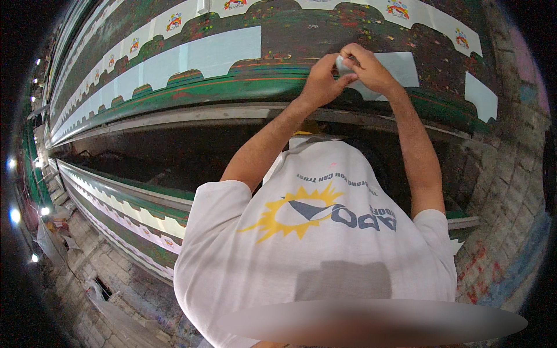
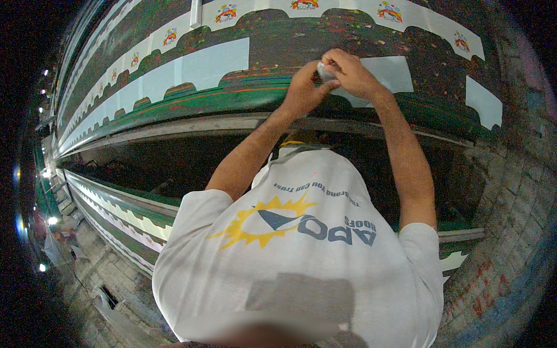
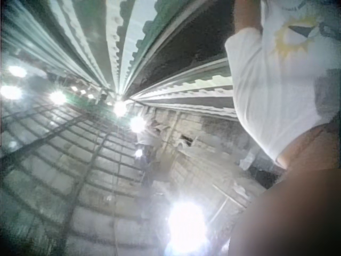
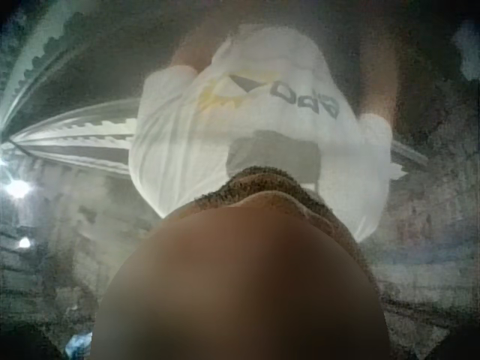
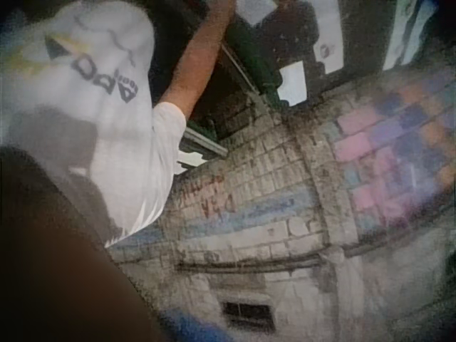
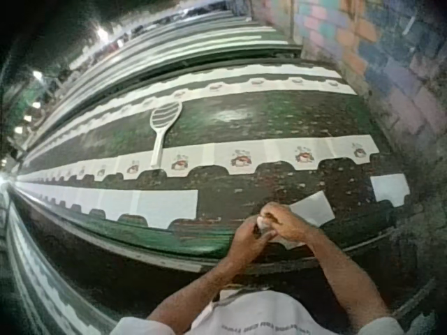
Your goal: The person aligns and smooths a strip of patterned wallpaper onto a curved green surface. They repeatedly press and adjust the paper with both hands to ensure it adheres evenly along the edge.
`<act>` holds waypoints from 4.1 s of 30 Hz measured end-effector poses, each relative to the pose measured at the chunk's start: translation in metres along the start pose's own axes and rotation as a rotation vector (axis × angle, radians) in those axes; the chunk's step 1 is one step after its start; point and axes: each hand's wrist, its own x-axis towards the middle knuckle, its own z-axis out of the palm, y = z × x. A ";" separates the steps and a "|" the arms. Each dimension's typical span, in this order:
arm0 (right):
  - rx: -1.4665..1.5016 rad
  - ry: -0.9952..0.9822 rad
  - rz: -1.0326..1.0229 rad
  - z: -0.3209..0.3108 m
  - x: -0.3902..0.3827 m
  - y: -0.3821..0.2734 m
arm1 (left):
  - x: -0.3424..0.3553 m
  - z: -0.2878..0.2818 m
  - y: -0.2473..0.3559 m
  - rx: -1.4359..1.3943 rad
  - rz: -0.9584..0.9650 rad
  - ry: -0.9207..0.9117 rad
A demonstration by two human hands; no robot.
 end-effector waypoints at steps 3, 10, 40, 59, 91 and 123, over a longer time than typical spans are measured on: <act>-0.050 -0.108 0.078 0.009 0.015 -0.017 | 0.004 -0.026 -0.010 0.039 -0.139 0.012; -0.516 -0.330 0.052 -0.004 0.011 0.008 | -0.005 -0.110 -0.051 0.025 -0.175 0.291; -0.154 0.270 0.356 0.006 0.034 0.048 | 0.040 -0.199 -0.142 0.480 -0.367 0.301; -0.286 0.415 0.275 -0.142 -0.106 0.127 | 0.063 0.009 -0.096 1.054 0.154 -0.107; -0.586 0.278 0.327 -0.362 -0.210 0.266 | 0.069 0.310 0.077 0.416 0.314 -0.283; -0.107 -0.064 0.025 -0.226 -0.130 0.166 | 0.080 0.070 -0.005 0.290 -0.358 0.484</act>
